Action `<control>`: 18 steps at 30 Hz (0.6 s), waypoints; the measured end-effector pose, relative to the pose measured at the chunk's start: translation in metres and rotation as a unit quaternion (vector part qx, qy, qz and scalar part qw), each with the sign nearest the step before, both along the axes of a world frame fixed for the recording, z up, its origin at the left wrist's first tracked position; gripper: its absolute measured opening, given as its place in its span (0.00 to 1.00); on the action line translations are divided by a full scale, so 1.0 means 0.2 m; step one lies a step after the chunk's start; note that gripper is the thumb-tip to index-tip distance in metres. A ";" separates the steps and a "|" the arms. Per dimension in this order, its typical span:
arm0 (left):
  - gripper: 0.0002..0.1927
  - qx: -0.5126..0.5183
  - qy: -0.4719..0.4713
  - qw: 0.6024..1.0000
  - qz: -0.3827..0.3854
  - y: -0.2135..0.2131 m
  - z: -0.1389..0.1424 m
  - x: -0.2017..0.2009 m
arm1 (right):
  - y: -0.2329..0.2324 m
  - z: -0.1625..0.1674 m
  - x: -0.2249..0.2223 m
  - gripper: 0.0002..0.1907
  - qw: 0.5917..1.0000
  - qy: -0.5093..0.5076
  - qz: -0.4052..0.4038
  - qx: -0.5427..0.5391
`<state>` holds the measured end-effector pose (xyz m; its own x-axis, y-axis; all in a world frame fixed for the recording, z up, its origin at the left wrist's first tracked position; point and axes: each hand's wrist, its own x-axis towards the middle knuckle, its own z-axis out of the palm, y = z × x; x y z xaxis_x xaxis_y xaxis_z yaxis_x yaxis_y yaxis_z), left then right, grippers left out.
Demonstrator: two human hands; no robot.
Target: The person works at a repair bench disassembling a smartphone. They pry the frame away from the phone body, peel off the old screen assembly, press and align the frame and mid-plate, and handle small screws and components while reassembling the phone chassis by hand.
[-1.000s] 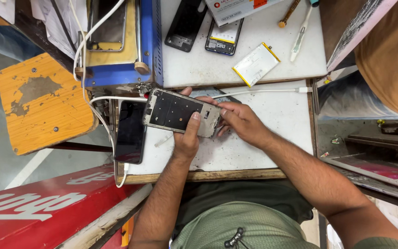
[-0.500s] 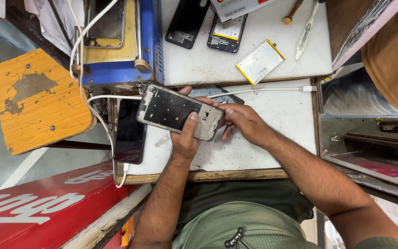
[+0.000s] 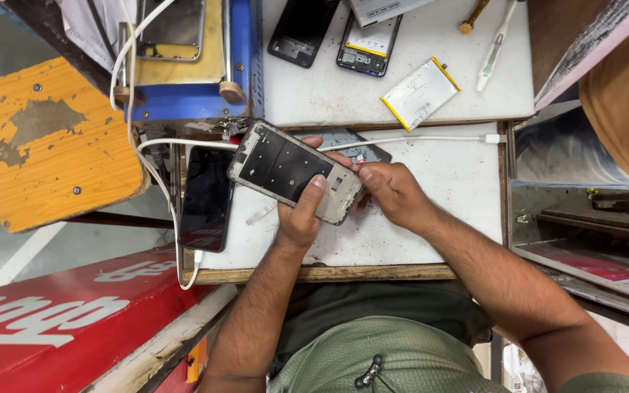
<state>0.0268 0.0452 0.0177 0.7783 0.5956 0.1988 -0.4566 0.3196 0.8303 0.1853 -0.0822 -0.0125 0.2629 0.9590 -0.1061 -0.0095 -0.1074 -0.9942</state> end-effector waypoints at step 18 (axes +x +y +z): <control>0.21 0.285 0.135 0.942 0.116 -0.05 -0.04 0.02 | 0.07 0.24 -0.02 0.07 0.825 -0.562 -0.057 -0.023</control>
